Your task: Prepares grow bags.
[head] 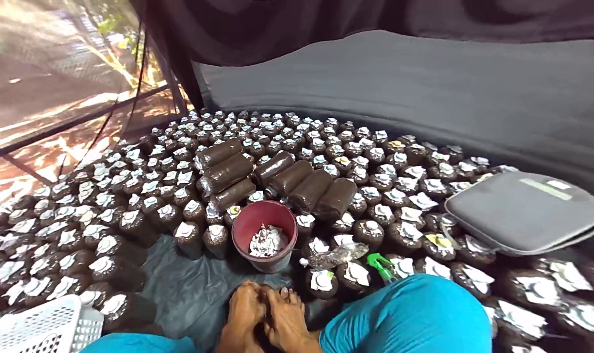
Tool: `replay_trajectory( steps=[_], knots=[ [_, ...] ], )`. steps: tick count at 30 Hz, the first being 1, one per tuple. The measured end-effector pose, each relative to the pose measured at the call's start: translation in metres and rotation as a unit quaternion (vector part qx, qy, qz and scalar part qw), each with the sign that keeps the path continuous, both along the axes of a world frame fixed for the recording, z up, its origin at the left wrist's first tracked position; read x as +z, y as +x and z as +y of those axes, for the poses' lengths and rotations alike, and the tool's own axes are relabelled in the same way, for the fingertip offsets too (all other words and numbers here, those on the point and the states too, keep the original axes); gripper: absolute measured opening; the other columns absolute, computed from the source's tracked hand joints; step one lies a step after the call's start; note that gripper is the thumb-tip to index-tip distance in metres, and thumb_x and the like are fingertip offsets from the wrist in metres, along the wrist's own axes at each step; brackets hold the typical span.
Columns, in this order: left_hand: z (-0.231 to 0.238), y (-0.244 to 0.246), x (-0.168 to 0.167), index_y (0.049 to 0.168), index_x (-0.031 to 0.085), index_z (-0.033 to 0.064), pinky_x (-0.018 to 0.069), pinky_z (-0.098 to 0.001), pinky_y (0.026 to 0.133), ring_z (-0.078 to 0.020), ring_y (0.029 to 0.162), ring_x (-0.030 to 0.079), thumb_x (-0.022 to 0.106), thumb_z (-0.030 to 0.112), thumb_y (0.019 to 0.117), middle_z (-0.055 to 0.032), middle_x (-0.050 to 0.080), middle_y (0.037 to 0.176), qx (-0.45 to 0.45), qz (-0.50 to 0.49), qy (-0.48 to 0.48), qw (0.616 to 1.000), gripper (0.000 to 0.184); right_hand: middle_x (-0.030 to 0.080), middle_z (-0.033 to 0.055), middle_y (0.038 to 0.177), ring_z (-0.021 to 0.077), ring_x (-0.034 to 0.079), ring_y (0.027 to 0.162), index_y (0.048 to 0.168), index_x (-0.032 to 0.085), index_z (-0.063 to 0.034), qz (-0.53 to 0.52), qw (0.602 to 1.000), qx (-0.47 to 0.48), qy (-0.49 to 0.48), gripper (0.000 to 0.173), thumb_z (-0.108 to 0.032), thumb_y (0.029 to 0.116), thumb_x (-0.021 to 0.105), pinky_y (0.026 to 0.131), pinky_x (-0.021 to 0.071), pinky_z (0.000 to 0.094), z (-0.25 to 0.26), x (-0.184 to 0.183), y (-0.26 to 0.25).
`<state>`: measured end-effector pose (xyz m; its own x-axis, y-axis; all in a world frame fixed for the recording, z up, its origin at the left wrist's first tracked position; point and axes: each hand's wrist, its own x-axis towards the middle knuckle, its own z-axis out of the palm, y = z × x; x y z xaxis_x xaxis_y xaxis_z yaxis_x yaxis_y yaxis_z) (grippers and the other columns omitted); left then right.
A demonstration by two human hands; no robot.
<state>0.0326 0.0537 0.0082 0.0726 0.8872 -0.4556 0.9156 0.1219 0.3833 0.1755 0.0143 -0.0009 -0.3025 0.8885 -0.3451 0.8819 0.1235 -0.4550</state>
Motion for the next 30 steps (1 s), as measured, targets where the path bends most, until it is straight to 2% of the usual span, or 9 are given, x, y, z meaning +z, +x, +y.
replay_trajectory(
  steps=[4,8,11,15,19,21,24,26,30],
  knots=[
    [0.012,-0.034,-0.023,0.108,0.075,0.0078,0.0554,-0.0431,0.092,-0.0232,0.099,0.068,0.084,0.031,0.0744,-0.0114,0.070,0.110,-0.003,-0.101,0.026,0.995,0.042,0.057,0.0143,0.149,0.0340,0.045,0.145,0.143,0.059,-0.0098,-0.056,0.992,0.015,-0.111,0.059,-0.032,0.0889,0.069,0.116,0.0324,0.0616,-0.002,0.026,0.025],
    [0.012,-0.046,-0.028,0.106,0.075,0.0061,0.0562,-0.0394,0.087,-0.0202,0.092,0.068,0.084,0.027,0.0742,-0.0101,0.070,0.105,0.014,-0.150,0.034,0.988,0.039,0.069,0.0169,0.107,0.0341,0.062,0.111,0.091,0.070,-0.0045,0.172,0.971,-0.063,-0.152,0.034,-0.035,0.0795,0.080,0.101,0.0448,0.0587,0.006,0.008,0.047],
    [0.010,-0.049,-0.033,0.104,0.074,0.0069,0.0568,-0.0362,0.084,-0.0174,0.088,0.068,0.085,0.027,0.0743,-0.0083,0.070,0.102,0.031,-0.166,0.046,0.985,0.037,0.063,0.0005,0.093,0.0170,0.058,0.099,0.064,0.060,-0.0144,0.420,0.876,-0.165,-0.173,0.025,-0.029,0.0726,0.078,0.090,0.0462,0.0434,0.015,-0.022,0.050],
    [0.003,-0.040,-0.038,0.107,0.073,0.0053,0.0556,-0.0370,0.085,-0.0189,0.091,0.067,0.083,0.027,0.0753,-0.0099,0.069,0.104,0.044,-0.161,0.069,0.984,0.039,0.065,-0.0010,0.082,0.0115,0.060,0.079,0.077,0.067,-0.0109,0.570,0.733,-0.307,-0.207,0.012,-0.018,0.0861,0.062,0.073,0.0500,0.0323,0.023,-0.030,0.031],
    [-0.011,-0.027,-0.044,0.111,0.071,0.0053,0.0563,-0.0384,0.085,-0.0210,0.092,0.067,0.079,0.030,0.0762,-0.0116,0.067,0.109,0.059,-0.118,0.093,0.987,0.043,0.073,0.0076,0.093,0.0182,0.067,0.088,0.105,0.073,-0.0019,0.582,0.693,-0.320,-0.281,0.028,-0.004,0.0963,0.047,0.078,0.0551,0.0360,0.032,-0.031,0.029],
    [-0.017,-0.020,-0.049,0.113,0.069,0.0051,0.0568,-0.0400,0.084,-0.0234,0.093,0.067,0.078,0.030,0.0790,-0.0140,0.066,0.114,0.055,-0.100,0.109,0.987,0.043,0.075,0.0100,0.095,0.0169,0.069,0.080,0.117,0.072,0.0007,0.564,0.701,-0.329,-0.288,0.034,0.005,0.0977,0.045,0.073,0.0578,0.0334,0.034,-0.033,0.029],
    [-0.025,-0.013,-0.052,0.117,0.068,0.0045,0.0576,-0.0388,0.085,-0.0240,0.094,0.068,0.075,0.029,0.0840,-0.0171,0.063,0.124,0.045,-0.092,0.123,0.987,0.041,0.076,0.0110,0.102,0.0141,0.068,0.072,0.123,0.071,0.0003,0.543,0.713,-0.356,-0.265,0.026,0.000,0.0997,0.059,0.065,0.0562,0.0291,0.034,-0.040,0.025],
    [-0.030,-0.009,-0.053,0.118,0.069,0.0046,0.0579,-0.0381,0.086,-0.0237,0.095,0.068,0.074,0.028,0.0858,-0.0177,0.063,0.126,0.045,-0.104,0.136,0.984,0.040,0.076,0.0134,0.104,0.0161,0.073,0.083,0.122,0.071,0.0036,0.539,0.736,-0.346,-0.218,0.028,-0.002,0.0943,0.070,0.077,0.0611,0.0309,0.034,-0.045,0.023],
    [-0.036,-0.010,-0.059,0.119,0.071,0.0048,0.0588,-0.0336,0.084,-0.0190,0.092,0.069,0.074,0.019,0.0839,-0.0145,0.066,0.120,0.056,-0.171,0.164,0.970,0.038,0.076,0.0012,0.119,0.0117,0.069,0.113,0.123,0.077,-0.0141,0.344,0.911,-0.207,-0.092,0.035,-0.026,0.0891,0.077,0.103,0.0546,0.0392,0.034,-0.052,0.023]
  ],
)
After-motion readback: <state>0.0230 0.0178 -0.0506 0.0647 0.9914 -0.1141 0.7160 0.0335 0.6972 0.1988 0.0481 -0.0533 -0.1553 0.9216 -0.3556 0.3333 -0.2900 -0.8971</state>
